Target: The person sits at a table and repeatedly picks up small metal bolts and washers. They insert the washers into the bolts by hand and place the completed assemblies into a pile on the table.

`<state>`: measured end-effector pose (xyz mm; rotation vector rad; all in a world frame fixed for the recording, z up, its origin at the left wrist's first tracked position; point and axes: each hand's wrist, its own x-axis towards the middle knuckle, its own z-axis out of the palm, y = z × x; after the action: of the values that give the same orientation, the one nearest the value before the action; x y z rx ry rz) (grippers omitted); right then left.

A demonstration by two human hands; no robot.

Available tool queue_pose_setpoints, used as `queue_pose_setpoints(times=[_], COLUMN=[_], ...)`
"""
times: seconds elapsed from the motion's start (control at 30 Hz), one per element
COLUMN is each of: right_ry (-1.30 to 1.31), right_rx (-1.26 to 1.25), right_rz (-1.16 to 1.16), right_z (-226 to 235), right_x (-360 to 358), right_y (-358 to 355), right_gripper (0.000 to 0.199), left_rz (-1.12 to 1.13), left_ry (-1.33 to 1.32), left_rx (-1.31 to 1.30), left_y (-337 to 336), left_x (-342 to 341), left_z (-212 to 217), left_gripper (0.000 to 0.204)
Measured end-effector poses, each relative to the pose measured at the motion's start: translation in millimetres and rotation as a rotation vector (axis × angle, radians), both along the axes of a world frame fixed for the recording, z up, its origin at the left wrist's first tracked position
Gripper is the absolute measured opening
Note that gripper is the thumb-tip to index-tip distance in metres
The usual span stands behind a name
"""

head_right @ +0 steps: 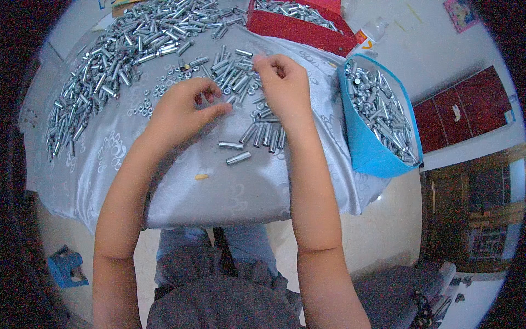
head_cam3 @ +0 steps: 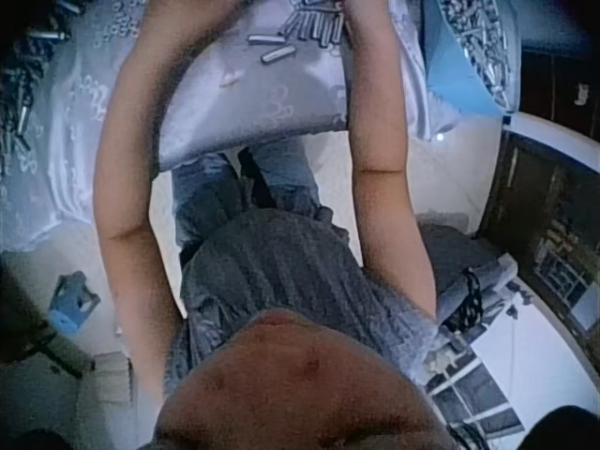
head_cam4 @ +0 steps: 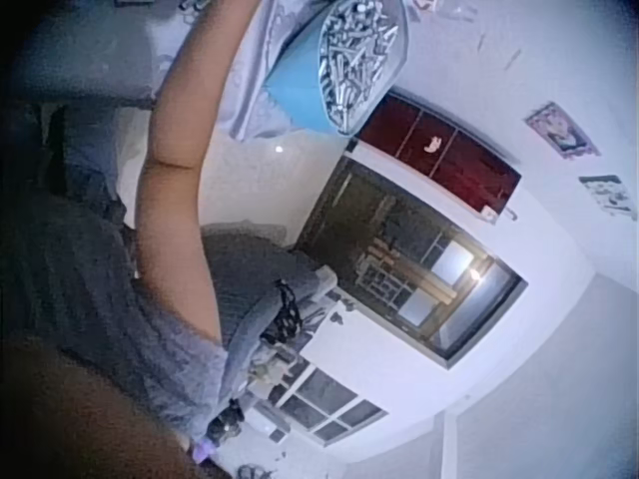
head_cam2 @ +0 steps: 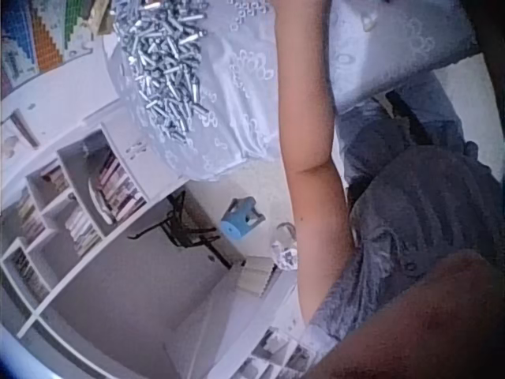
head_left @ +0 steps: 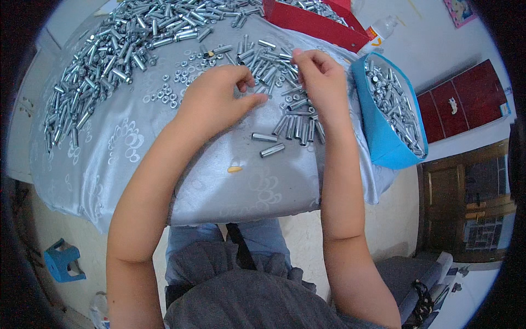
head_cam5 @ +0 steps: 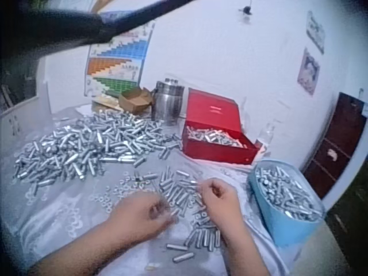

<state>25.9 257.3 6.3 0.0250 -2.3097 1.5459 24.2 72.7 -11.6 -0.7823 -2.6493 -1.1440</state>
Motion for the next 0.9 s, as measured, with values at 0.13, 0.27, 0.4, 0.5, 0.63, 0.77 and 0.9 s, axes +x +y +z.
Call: queue_pose_setpoints(times=[0.13, 0.27, 0.4, 0.5, 0.63, 0.77, 0.9], right_ry=[-0.084, -0.187, -0.122, -0.099, -0.126, -0.093, 0.013], right_rx=[0.495, 0.687, 0.712, 0.695, 0.724, 0.764, 0.672], right_rz=[0.019, 0.056, 0.112, 0.201, 0.167, 0.133, 0.024], right_z=[-6, -7, -10, -6, -10, -7, -1], right_x=[5, 9, 9, 13, 12, 13, 11], right_y=[3, -3, -1, -4, -9, -13, -10], right_gripper=[0.022, 0.022, 0.022, 0.021, 0.018, 0.015, 0.016], left_rz=[-0.049, -0.021, 0.08, 0.109, 0.109, -0.002, 0.025], left_ry=[0.116, 0.105, 0.204, 0.189, 0.022, -0.247, -0.452], left_rx=[-0.151, -0.16, -0.101, 0.001, 0.124, 0.402, 0.57], left_y=[-2, -1, -6, -12, -12, -10, -9], left_x=[3, 0, -3, -9, -11, -17, -17], left_z=[-3, -11, -8, -7, -1, -3, 2], left_gripper=[0.028, 0.024, 0.022, 0.021, 0.022, 0.025, 0.027])
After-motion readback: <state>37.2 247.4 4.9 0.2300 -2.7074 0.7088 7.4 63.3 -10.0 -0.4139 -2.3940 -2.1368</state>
